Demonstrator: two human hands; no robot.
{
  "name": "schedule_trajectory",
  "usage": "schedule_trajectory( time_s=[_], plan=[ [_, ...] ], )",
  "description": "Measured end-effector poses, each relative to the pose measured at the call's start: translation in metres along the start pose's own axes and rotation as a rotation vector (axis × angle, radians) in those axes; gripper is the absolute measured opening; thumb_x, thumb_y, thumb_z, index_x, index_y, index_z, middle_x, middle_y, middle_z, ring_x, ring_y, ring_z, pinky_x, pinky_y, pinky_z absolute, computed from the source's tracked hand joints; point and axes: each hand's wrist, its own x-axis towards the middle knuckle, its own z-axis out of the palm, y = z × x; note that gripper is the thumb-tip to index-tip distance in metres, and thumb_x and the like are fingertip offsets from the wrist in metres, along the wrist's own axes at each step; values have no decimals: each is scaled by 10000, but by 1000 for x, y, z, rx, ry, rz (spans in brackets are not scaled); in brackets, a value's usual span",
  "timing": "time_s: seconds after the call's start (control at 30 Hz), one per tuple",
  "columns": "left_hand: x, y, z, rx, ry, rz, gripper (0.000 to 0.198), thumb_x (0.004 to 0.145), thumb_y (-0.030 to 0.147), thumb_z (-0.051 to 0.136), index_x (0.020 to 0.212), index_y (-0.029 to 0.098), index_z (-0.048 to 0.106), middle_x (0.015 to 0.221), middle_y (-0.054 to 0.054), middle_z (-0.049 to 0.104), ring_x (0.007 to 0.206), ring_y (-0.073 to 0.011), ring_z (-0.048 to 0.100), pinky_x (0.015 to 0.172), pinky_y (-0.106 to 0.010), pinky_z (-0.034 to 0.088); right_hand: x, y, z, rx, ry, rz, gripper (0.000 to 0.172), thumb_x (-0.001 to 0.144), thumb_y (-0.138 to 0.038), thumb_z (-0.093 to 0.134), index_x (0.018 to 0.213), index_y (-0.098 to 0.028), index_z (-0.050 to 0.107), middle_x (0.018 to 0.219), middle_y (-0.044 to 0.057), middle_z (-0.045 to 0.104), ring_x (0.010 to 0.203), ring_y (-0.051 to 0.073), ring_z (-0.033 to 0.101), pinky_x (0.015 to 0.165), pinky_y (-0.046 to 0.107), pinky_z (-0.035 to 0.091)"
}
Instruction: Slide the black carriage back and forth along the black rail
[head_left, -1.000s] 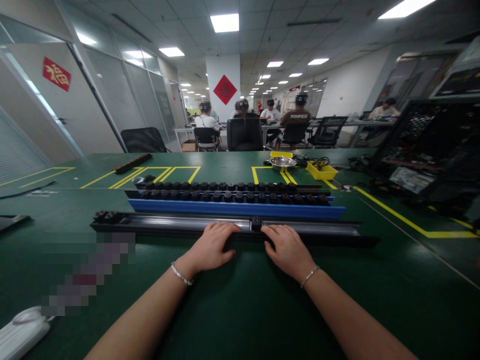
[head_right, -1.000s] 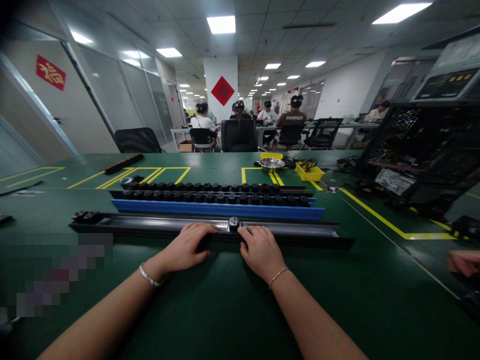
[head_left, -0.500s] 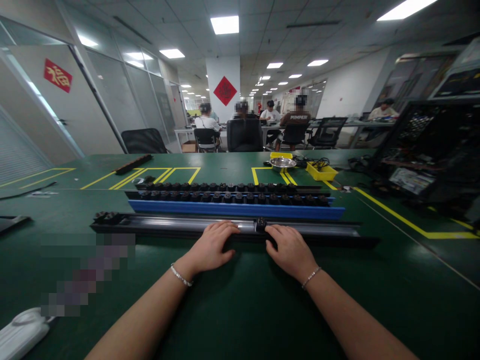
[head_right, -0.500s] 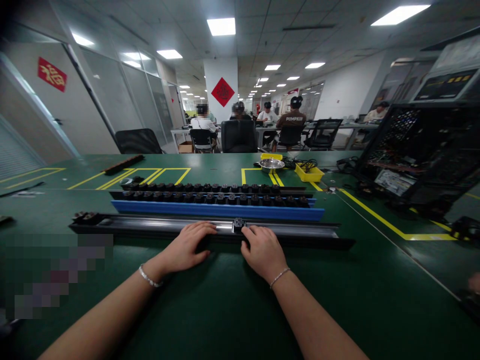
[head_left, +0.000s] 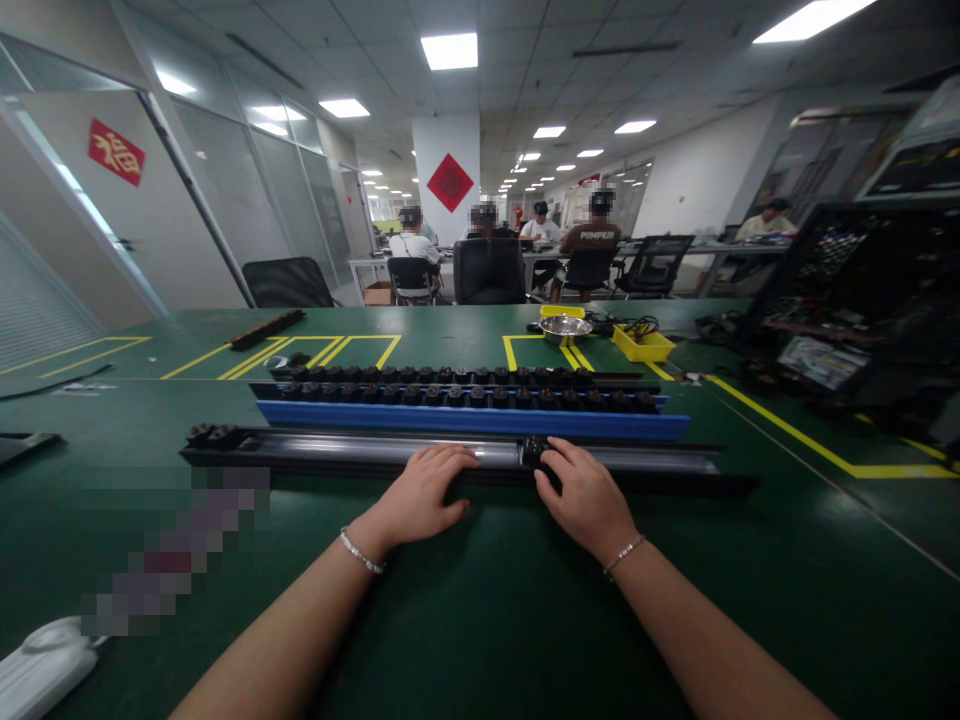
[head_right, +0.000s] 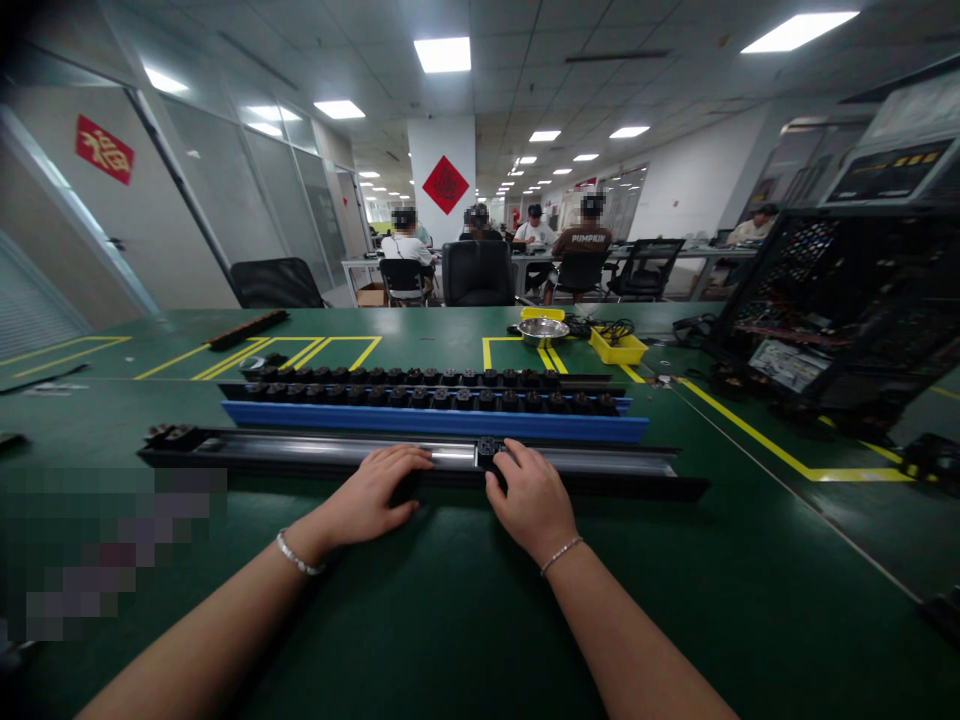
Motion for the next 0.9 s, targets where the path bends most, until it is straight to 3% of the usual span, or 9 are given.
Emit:
schedule_trajectory(
  time_s=[0.53, 0.9],
  plan=[
    [0, 0, 0, -9, -1, 3, 485, 711, 226, 602, 1179, 252, 479, 1284, -50, 513, 1240, -235, 395, 1048, -436, 274, 2, 6, 2, 42, 121, 8, 196, 842, -270, 440, 739, -191, 588, 1142, 100, 614, 1042, 206, 541, 940, 366, 406],
    [0, 0, -1, -9, 0, 7, 485, 722, 231, 604, 1188, 255, 472, 1279, -43, 515, 1239, -220, 394, 1052, -417, 270, 3, 14, 4, 33, 143, 125, 199, 830, -322, 469, 692, -205, 552, 1013, 72, 664, 922, 196, 579, 841, 332, 421]
  ],
)
